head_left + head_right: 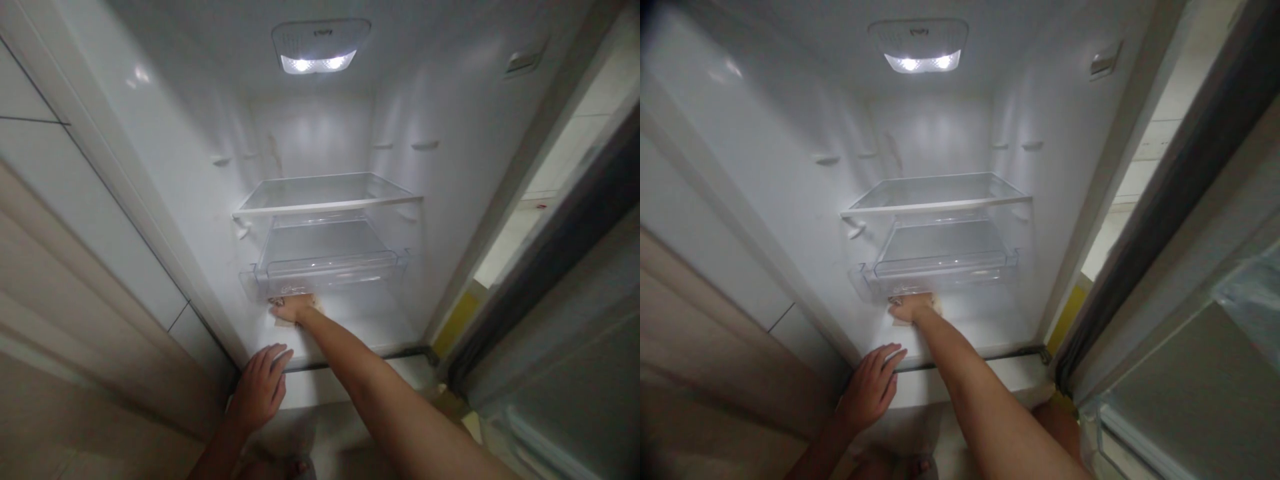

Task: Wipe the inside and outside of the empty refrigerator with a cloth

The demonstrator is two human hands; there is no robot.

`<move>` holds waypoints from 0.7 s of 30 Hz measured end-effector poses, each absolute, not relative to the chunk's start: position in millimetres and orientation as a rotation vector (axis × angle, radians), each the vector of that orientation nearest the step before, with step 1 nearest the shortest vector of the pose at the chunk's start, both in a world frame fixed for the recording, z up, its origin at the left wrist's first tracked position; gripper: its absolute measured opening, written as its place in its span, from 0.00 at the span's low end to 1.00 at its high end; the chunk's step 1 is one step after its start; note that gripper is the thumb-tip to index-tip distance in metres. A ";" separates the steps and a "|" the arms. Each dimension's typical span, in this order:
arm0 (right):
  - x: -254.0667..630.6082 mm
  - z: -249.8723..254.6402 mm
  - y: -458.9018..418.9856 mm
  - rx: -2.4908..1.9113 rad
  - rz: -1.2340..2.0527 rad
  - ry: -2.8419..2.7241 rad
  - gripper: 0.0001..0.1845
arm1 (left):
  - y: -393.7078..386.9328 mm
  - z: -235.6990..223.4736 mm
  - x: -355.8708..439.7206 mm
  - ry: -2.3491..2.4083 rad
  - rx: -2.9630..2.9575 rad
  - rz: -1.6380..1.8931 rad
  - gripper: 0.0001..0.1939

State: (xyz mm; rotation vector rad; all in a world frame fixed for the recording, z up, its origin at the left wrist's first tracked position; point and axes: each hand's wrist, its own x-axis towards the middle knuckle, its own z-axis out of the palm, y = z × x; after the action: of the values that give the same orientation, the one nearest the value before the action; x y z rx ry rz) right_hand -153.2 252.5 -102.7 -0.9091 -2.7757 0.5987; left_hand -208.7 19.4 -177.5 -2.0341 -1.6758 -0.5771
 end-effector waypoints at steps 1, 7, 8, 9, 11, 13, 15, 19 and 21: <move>-151.3 -101.3 244.4 -0.874 0.576 -2.792 0.28 | 19.5 -177.4 -209.0 -1.662 -2.033 -0.574 0.27; -105.8 -95.6 212.9 -0.688 0.504 -2.868 0.25 | 20.1 -179.0 -210.7 -1.574 -1.994 -0.537 0.27; -97.0 -94.9 209.9 -0.681 0.505 -2.877 0.24 | 20.3 -180.1 -211.5 -1.557 -1.984 -0.534 0.26; -88.5 -94.4 207.5 -0.679 0.506 -2.884 0.24 | 20.7 -181.4 -212.3 -1.541 -1.978 -0.531 0.25; -72.7 -93.8 205.9 -0.685 0.499 -2.889 0.25 | 21.5 -184.0 -214.3 -1.525 -1.974 -0.526 0.26; -57.6 -93.5 209.8 -0.705 0.483 -2.886 0.27 | 22.3 -185.8 -216.1 -1.523 -1.990 -0.514 0.27; -42.4 -92.5 220.1 -0.778 0.460 -2.862 0.28 | 22.6 -186.2 -217.3 -1.515 -1.994 -0.506 0.27; -12.0 -86.7 254.2 -1.097 0.380 -2.720 0.28 | 22.3 -183.8 -217.6 -1.492 -1.994 -0.509 0.26; 2.5 -82.4 271.8 -1.224 0.321 -2.651 0.28 | 22.3 -182.1 -217.5 -1.487 -2.003 -0.523 0.26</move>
State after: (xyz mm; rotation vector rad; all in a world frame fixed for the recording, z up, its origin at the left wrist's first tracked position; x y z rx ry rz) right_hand 2.5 271.8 -82.4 -1.2240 -2.6508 0.3211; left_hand -217.5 22.3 -182.1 -2.0035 -1.4865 -0.5227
